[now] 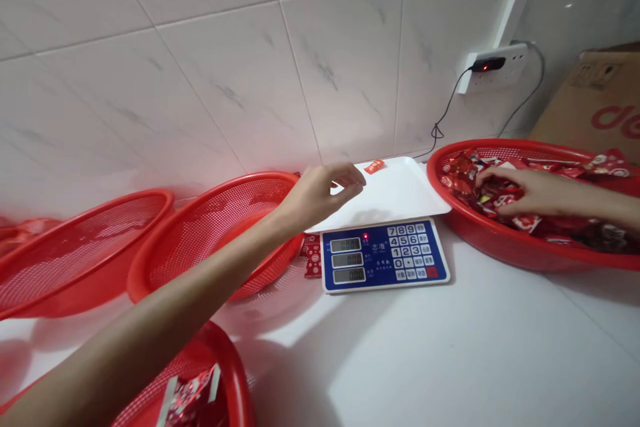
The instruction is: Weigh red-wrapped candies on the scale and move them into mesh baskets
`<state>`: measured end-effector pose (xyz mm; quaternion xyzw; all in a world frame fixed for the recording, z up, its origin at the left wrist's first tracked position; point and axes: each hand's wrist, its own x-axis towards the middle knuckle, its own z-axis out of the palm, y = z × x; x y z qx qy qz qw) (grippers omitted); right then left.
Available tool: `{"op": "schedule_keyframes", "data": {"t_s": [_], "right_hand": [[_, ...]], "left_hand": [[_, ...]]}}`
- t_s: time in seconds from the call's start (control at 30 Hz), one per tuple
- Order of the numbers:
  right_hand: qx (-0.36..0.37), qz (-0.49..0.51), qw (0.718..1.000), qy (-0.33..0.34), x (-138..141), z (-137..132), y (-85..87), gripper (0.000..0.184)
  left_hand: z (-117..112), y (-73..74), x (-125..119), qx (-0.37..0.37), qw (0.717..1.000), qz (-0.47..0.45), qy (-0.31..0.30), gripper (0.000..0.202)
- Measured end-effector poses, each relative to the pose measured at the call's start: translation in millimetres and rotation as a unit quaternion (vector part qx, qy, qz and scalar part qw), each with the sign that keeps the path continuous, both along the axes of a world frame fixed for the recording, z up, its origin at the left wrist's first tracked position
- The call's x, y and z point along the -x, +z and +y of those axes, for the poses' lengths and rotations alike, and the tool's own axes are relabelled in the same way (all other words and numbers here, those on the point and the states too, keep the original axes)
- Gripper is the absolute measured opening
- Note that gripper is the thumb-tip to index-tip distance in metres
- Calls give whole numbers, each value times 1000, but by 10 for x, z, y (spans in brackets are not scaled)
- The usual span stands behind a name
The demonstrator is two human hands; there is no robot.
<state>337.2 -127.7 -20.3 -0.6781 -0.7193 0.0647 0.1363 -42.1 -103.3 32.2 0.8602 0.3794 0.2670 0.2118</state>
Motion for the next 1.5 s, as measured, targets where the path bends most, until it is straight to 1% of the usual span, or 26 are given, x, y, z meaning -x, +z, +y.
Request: {"op": "schedule_keyframes", "data": {"t_s": [0.07, 0.1, 0.17, 0.23, 0.27, 0.33, 0.4, 0.5, 0.57, 0.63, 0.77, 0.83, 0.9, 1.0, 1.1, 1.17, 1.23, 1.3, 1.43, 1.5], "right_hand": [[-27, 55, 998, -28, 66, -19, 203, 37], [-39, 79, 995, -46, 142, -21, 320, 36], [-92, 133, 985, -62, 384, -1, 535, 34], [-133, 212, 968, -24, 718, 66, 654, 35], [-147, 253, 956, 2, 902, 123, 659, 38], [-160, 332, 928, 60, 1269, 289, 563, 41], [-171, 373, 904, 118, 1593, 496, 369, 39], [-143, 400, 892, 155, 1945, 783, 62, 35], [-129, 405, 891, 160, 2072, 907, -76, 30], [-133, 409, 887, 170, 2117, 972, -145, 27], [-160, 424, 871, 189, 2039, 1016, -166, 29], [-175, 438, 864, 178, 1972, 1021, -163, 33], [-175, 449, 860, 167, 1919, 1009, -162, 37], [-140, 458, 857, 189, 1882, 960, -151, 41], [-97, 463, 857, 205, 1871, 898, -113, 41], [-81, 451, 866, 201, 1865, 859, -83, 45], [-74, 437, 874, 201, 1864, 828, -65, 50], [-65, 433, 874, 209, 1872, 810, -63, 51], [-50, 433, 870, 231, 1903, 810, -82, 54], [-52, 429, 871, 232, 1918, 815, -85, 52]], "left_hand": [[82, -74, 25, 40, 999, 24, 5, 26], [124, -117, 36, 66, 997, 38, 8, 32], [195, -202, 52, 122, 990, 68, 13, 43], [228, -270, 54, 161, 983, 82, 22, 49], [230, -294, 50, 175, 981, 78, 26, 52], [218, -331, 32, 198, 979, 32, 36, 56], [210, -367, 3, 224, 972, -40, 51, 66], [239, -441, -48, 258, 956, -112, 79, 81], [275, -497, -70, 262, 953, -129, 88, 84], [299, -545, -73, 249, 954, -139, 87, 83], [307, -596, -41, 224, 957, -158, 90, 76], [313, -609, -25, 243, 950, -171, 98, 79], [328, -622, -19, 266, 939, -185, 115, 84], [363, -649, -34, 275, 930, -204, 131, 84], [393, -673, -61, 280, 930, -218, 94, 74], [396, -673, -75, 289, 928, -224, 75, 71], [387, -661, -79, 292, 925, -229, 81, 73], [375, -647, -72, 284, 927, -227, 89, 75], [358, -628, -50, 274, 936, -210, 64, 79], [351, -623, -45, 275, 938, -202, 60, 80]]}}
